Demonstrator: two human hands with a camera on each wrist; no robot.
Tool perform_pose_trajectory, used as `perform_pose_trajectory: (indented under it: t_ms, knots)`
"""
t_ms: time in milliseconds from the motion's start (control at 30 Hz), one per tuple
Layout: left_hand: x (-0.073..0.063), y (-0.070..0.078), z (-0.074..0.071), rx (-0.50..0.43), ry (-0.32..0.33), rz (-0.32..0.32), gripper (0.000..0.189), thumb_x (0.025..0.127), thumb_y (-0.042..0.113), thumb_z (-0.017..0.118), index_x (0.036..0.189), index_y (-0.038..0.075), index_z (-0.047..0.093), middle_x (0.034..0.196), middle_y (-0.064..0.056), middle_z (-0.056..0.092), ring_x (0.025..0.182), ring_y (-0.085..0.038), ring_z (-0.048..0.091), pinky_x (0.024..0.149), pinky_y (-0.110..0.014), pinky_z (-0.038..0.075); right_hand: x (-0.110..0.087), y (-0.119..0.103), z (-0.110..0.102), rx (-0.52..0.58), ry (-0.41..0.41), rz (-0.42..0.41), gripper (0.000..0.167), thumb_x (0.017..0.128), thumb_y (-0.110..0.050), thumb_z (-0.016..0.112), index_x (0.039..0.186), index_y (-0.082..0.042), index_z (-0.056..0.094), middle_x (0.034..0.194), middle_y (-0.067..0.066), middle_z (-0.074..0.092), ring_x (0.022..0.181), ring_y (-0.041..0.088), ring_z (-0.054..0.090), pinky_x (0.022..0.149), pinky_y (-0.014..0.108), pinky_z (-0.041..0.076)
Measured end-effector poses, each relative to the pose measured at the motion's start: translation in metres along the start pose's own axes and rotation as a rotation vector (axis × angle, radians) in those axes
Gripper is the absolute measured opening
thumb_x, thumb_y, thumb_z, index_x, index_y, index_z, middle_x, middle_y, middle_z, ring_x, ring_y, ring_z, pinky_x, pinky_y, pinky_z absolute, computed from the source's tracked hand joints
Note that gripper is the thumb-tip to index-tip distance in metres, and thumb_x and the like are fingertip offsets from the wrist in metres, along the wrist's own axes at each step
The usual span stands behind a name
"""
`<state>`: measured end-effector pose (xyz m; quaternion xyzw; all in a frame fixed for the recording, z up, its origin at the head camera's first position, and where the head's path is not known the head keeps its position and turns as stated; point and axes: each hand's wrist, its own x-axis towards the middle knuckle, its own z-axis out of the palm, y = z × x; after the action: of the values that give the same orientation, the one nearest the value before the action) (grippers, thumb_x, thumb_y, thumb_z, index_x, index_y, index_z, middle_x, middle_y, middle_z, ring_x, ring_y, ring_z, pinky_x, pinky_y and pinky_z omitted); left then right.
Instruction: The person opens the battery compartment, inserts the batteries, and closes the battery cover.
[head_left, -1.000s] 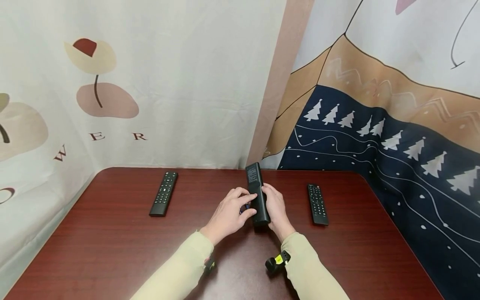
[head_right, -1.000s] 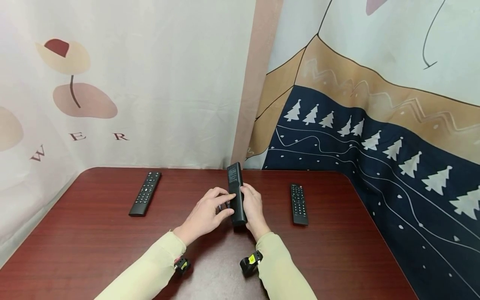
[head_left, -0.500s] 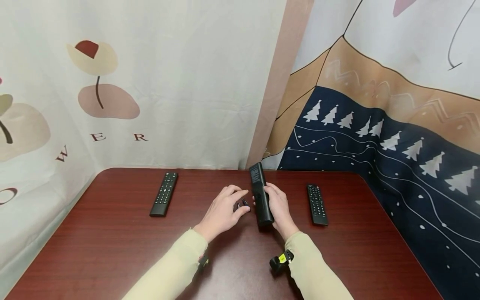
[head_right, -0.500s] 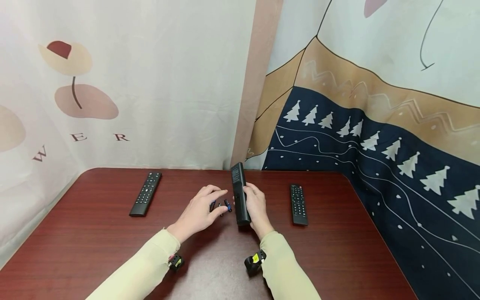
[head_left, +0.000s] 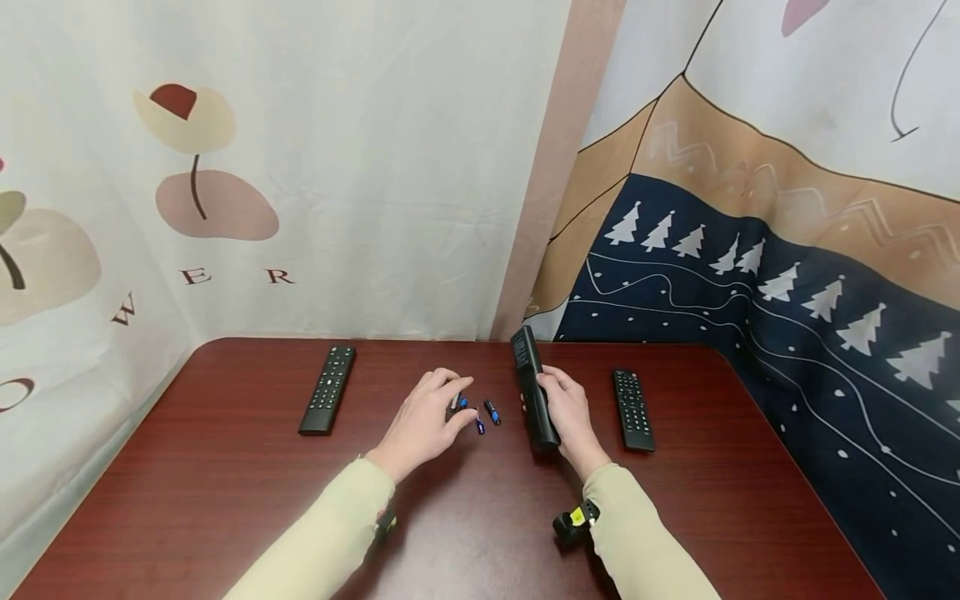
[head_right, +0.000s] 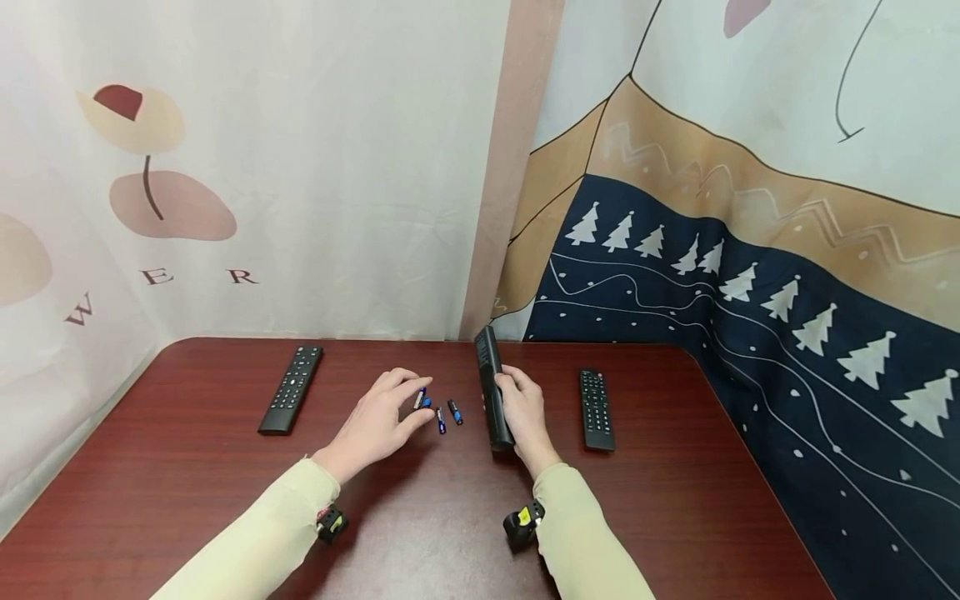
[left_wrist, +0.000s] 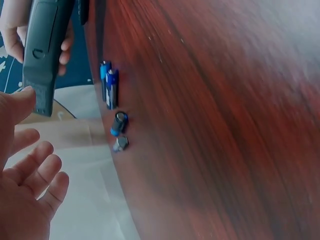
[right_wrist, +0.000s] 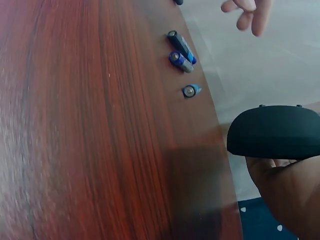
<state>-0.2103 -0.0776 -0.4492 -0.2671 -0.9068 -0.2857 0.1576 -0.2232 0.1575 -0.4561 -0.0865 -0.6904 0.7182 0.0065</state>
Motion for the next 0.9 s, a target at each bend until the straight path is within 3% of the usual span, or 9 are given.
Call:
perform_pose_trajectory:
  t_ms: [400, 667, 900]
  knots:
    - [-0.009, -0.018, -0.012, 0.045, 0.009, -0.043, 0.047, 0.092, 0.024, 0.079, 0.133, 0.003, 0.068, 0.12, -0.009, 0.063, 0.113, -0.028, 0.058, 0.093, -0.048, 0.053, 0.005, 0.002, -0.015, -0.162, 0.047, -0.047, 0.035, 0.103, -0.021, 0.057, 0.133, -0.007, 0.067, 0.115, 0.021, 0.069, 0.082, 0.016, 0.065, 0.07, 0.029, 0.053]
    - [-0.012, -0.028, -0.022, 0.071, 0.024, -0.061, 0.045, 0.093, 0.022, 0.078, 0.132, 0.002, 0.068, 0.12, -0.012, 0.064, 0.114, -0.031, 0.058, 0.094, -0.05, 0.052, 0.007, 0.004, -0.025, -0.325, 0.103, -0.098, 0.034, 0.1, -0.022, 0.061, 0.13, -0.007, 0.07, 0.12, 0.017, 0.07, 0.094, 0.022, 0.061, 0.079, 0.03, 0.048]
    - [-0.017, -0.035, -0.026, 0.102, 0.042, -0.058, 0.045, 0.092, 0.021, 0.078, 0.13, -0.001, 0.068, 0.119, -0.014, 0.063, 0.113, -0.033, 0.058, 0.095, -0.05, 0.051, 0.009, 0.004, -0.033, -0.421, 0.14, -0.122, 0.034, 0.096, -0.023, 0.069, 0.124, -0.005, 0.072, 0.107, 0.017, 0.073, 0.087, 0.021, 0.062, 0.075, 0.028, 0.048]
